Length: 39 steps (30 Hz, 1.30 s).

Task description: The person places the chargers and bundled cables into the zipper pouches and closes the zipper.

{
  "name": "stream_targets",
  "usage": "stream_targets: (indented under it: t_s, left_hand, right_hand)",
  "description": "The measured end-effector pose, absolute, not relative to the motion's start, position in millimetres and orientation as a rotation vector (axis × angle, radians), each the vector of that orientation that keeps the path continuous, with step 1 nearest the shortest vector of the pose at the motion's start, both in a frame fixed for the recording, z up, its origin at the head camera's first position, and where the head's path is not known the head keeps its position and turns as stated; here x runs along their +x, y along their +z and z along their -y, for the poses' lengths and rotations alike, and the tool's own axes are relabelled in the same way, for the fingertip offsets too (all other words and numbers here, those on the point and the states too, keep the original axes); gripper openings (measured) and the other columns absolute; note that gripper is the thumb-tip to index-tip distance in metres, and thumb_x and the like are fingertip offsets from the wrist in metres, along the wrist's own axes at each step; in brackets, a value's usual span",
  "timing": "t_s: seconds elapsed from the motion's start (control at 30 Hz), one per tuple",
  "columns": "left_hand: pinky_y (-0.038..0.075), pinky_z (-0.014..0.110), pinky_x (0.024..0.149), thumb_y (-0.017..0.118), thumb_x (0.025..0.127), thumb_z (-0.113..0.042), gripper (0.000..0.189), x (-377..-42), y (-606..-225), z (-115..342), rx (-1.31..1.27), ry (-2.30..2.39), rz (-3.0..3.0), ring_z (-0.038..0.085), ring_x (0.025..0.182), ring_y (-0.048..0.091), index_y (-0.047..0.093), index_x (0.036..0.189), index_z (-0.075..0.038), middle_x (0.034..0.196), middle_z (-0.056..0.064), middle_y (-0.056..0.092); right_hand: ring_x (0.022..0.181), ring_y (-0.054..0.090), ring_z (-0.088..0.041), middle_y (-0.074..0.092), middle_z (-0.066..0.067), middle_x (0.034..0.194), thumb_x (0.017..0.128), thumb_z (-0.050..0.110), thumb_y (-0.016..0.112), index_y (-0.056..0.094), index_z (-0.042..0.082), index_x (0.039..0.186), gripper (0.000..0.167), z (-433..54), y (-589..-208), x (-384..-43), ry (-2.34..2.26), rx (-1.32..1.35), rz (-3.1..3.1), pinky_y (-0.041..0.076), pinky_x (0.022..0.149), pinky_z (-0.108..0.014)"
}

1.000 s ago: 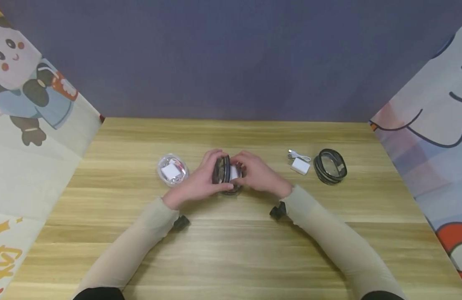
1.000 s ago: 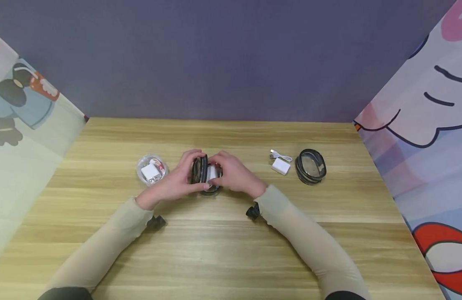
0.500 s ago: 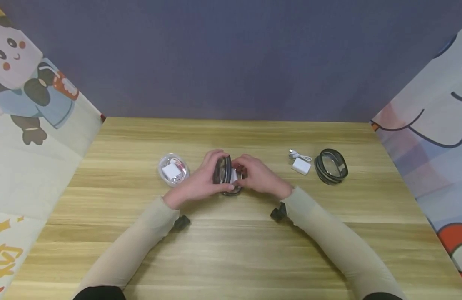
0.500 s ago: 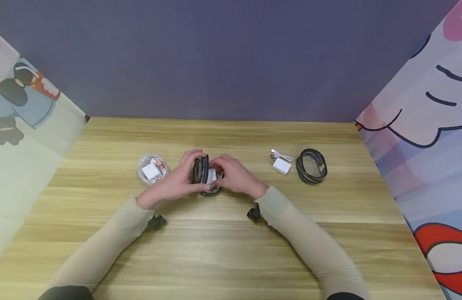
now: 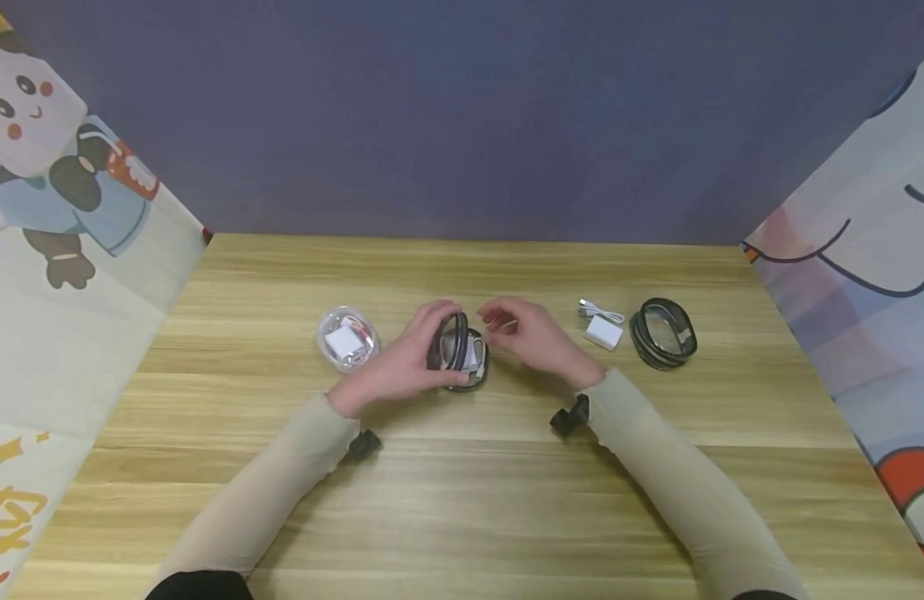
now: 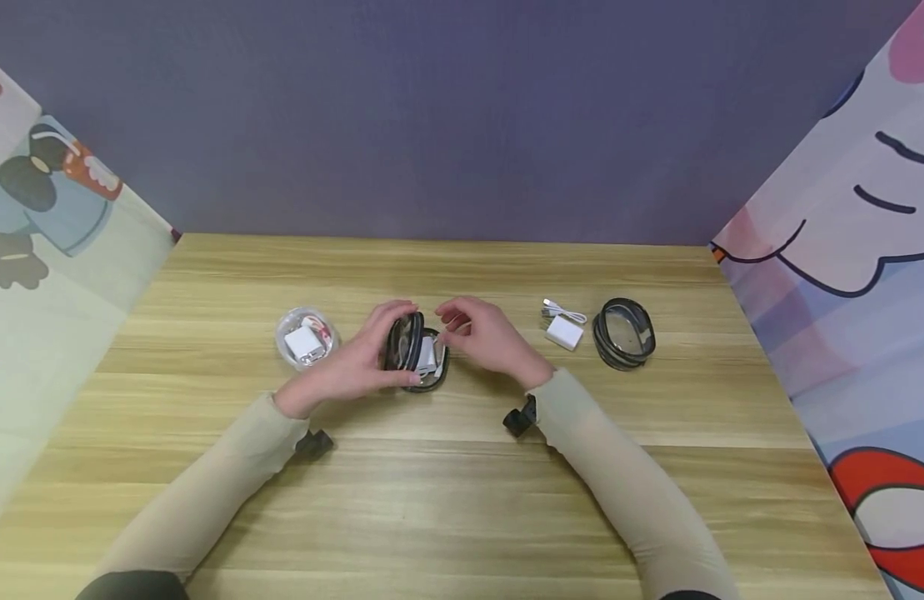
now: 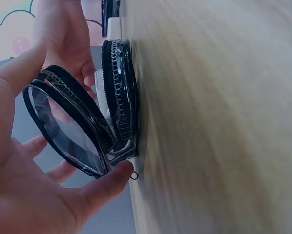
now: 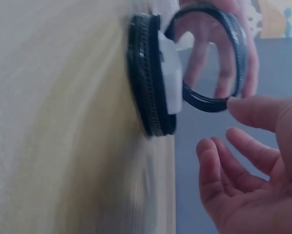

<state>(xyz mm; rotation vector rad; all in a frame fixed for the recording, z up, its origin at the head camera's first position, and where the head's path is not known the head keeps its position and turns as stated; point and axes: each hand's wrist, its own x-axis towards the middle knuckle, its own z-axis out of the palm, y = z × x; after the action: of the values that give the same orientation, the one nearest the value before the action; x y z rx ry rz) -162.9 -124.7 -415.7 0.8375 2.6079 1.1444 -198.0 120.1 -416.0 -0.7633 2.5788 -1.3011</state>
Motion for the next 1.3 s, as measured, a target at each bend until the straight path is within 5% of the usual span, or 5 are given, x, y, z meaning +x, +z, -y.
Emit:
stream_targets:
  t_s: [0.47, 0.67, 0.93, 1.3]
  left_hand:
    - [0.042, 0.060, 0.103, 0.083, 0.078, -0.048, 0.104, -161.8, -416.0, 126.4, 0.864, 1.095, -2.608, 0.035, 0.140, 0.036, 0.022, 0.158, -0.021, 0.164, 0.009, 0.016]
    - [0.034, 0.054, 0.112, 0.074, 0.088, -0.042, 0.088, -166.1, -413.1, 128.4, 0.815, 1.071, -2.673, 0.033, 0.140, 0.037, 0.027, 0.155, -0.011, 0.159, 0.012, 0.027]
    - [0.045, 0.052, 0.104, 0.066, 0.096, -0.035, 0.055, -169.6, -414.1, 130.1, 0.522, 1.064, -2.690, 0.031, 0.122, 0.054, 0.052, 0.140, -0.005, 0.138, 0.014, 0.053]
    - [0.049, 0.051, 0.098, 0.074, 0.089, -0.036, 0.065, -171.6, -418.1, 129.8, 0.515, 0.976, -2.662, 0.029, 0.114, 0.057, 0.050, 0.144, -0.010, 0.131, 0.012, 0.058]
  right_hand:
    - [0.107, 0.062, -0.023, 0.066, -0.005, 0.120, 0.098, 0.018, 0.063, 0.063, 0.010, 0.126, 0.029, -129.0, -416.5, -197.6, -1.291, -0.614, -2.546, 0.052, 0.094, -0.044]
    - [0.106, 0.062, -0.022, 0.067, -0.004, 0.119, 0.098, 0.019, 0.062, 0.063, 0.011, 0.125, 0.028, -128.2, -416.0, -196.9, -1.276, -0.602, -2.555, 0.052, 0.094, -0.044]
    - [0.109, 0.062, -0.023, 0.068, -0.005, 0.118, 0.100, 0.024, 0.061, 0.062, 0.009, 0.126, 0.031, -125.4, -418.2, -195.8, -1.249, -0.536, -2.508, 0.047, 0.102, -0.045]
    - [0.099, 0.069, -0.021, 0.070, -0.008, 0.109, 0.102, 0.022, 0.057, 0.061, 0.007, 0.125, 0.028, -122.6, -420.9, -196.5, -1.393, -0.399, -2.294, 0.056, 0.090, -0.033]
